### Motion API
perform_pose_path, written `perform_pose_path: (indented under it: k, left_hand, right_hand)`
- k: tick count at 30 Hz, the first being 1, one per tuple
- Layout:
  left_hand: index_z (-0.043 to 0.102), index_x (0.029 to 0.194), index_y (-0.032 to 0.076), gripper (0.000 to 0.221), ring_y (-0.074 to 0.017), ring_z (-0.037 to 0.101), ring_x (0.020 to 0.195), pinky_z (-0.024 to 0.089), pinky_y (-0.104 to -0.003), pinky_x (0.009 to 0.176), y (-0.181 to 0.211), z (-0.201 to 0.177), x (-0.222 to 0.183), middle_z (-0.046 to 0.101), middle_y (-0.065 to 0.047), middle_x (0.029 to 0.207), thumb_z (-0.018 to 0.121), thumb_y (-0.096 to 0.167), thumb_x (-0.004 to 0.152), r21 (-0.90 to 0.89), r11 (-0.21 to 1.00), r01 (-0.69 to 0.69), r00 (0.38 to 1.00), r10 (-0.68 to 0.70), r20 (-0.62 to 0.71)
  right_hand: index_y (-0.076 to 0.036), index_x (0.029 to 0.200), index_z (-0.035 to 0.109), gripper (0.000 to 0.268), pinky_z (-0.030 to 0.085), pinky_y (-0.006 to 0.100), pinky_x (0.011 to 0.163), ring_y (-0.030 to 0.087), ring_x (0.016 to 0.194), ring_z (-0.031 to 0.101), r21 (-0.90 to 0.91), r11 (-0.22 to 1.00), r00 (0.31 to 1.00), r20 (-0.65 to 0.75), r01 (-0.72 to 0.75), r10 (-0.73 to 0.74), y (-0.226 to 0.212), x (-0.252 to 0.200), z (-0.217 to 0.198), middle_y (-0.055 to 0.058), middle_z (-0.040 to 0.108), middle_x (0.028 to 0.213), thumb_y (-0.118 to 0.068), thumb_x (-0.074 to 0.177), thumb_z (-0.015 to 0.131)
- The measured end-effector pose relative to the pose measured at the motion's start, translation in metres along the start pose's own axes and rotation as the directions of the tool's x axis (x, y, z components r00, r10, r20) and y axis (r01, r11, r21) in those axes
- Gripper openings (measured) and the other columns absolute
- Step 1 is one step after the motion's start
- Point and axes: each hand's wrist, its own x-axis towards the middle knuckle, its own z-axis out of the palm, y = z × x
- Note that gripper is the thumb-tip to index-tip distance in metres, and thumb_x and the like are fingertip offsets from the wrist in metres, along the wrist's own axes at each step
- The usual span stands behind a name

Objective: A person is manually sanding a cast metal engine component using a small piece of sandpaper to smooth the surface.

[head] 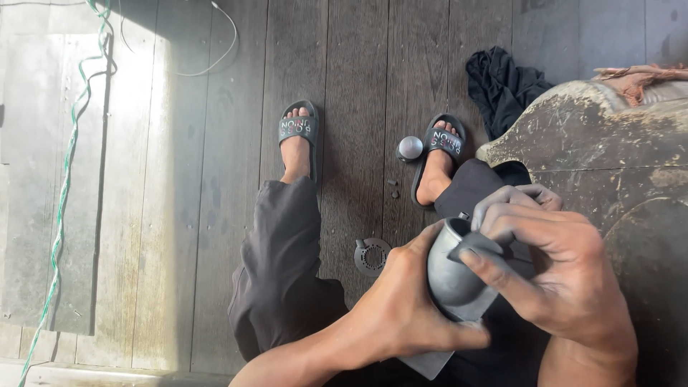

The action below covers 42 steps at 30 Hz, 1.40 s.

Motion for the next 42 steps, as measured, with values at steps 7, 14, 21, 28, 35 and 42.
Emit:
perform_pose_path:
  k: [7,14,21,28,35,42]
  left_hand:
    - [0.060,0.119,-0.007,0.067,-0.0174,0.069,0.077,0.059,-0.028,0.070,0.000,-0.003,0.001,0.074,-0.013,0.090,0.076,0.017,0.059,-0.026,1.000,0.010,1.000,-0.009,0.003]
    - [0.063,0.114,0.003,0.056,-0.0134,0.059,0.082,0.053,-0.028,0.083,0.013,-0.026,-0.007,0.068,-0.003,0.093,0.076,0.021,0.063,-0.117,0.992,0.036,0.983,-0.015,0.181]
    - [0.063,0.113,-0.003,0.063,-0.0126,0.057,0.079,0.053,-0.027,0.076,0.006,-0.016,-0.007,0.068,-0.005,0.089,0.074,0.025,0.058,-0.078,0.988,0.135,0.976,-0.119,0.184]
    - [0.052,0.133,-0.010,0.086,-0.0300,0.074,0.095,0.061,-0.037,0.080,0.002,-0.011,0.002,0.073,-0.022,0.111,0.078,0.022,0.057,0.195,0.979,-0.056,0.995,0.071,-0.070]
    - [0.065,0.112,-0.004,0.063,-0.0153,0.068,0.077,0.059,-0.029,0.074,-0.005,-0.014,0.006,0.076,-0.010,0.088,0.080,0.022,0.057,0.130,0.991,0.024,1.000,-0.025,0.007]
    - [0.065,0.112,-0.002,0.061,-0.0183,0.070,0.075,0.060,-0.030,0.072,-0.011,-0.009,0.005,0.076,-0.011,0.089,0.080,0.021,0.058,0.150,0.988,0.041,0.999,-0.046,0.024]
  right_hand:
    - [-0.004,0.075,0.067,0.005,0.043,0.031,0.096,0.016,0.085,0.064,0.108,0.994,0.999,0.005,-0.035,0.035,0.009,-0.005,-0.008,0.004,0.070,0.080,-0.004,0.077,0.071]
    - [-0.006,0.083,0.075,0.010,0.049,0.036,0.097,0.019,0.095,0.069,0.171,0.984,0.996,0.062,0.058,-0.070,0.008,-0.007,-0.019,0.002,0.074,0.077,-0.012,0.076,0.074]
    - [-0.010,0.072,0.068,0.014,0.041,0.036,0.103,0.017,0.095,0.067,0.088,0.994,0.997,0.037,0.058,-0.061,0.003,-0.008,-0.015,-0.001,0.070,0.071,-0.014,0.070,0.081]
    - [-0.009,0.074,0.067,0.009,0.034,0.035,0.104,0.012,0.084,0.068,-0.077,0.995,0.998,-0.008,0.069,-0.070,0.002,0.000,-0.005,-0.002,0.073,0.082,-0.011,0.077,0.075]
    - [-0.003,0.092,0.072,0.011,0.051,0.030,0.089,0.017,0.090,0.066,0.070,0.997,0.997,0.071,0.035,-0.040,0.019,-0.002,-0.019,0.004,0.076,0.094,-0.006,0.082,0.072]
    - [0.005,0.100,0.073,0.020,0.047,0.025,0.070,0.016,0.077,0.059,0.108,0.993,0.998,-0.024,-0.053,0.056,0.029,-0.005,-0.019,0.011,0.070,0.090,-0.003,0.081,0.073]
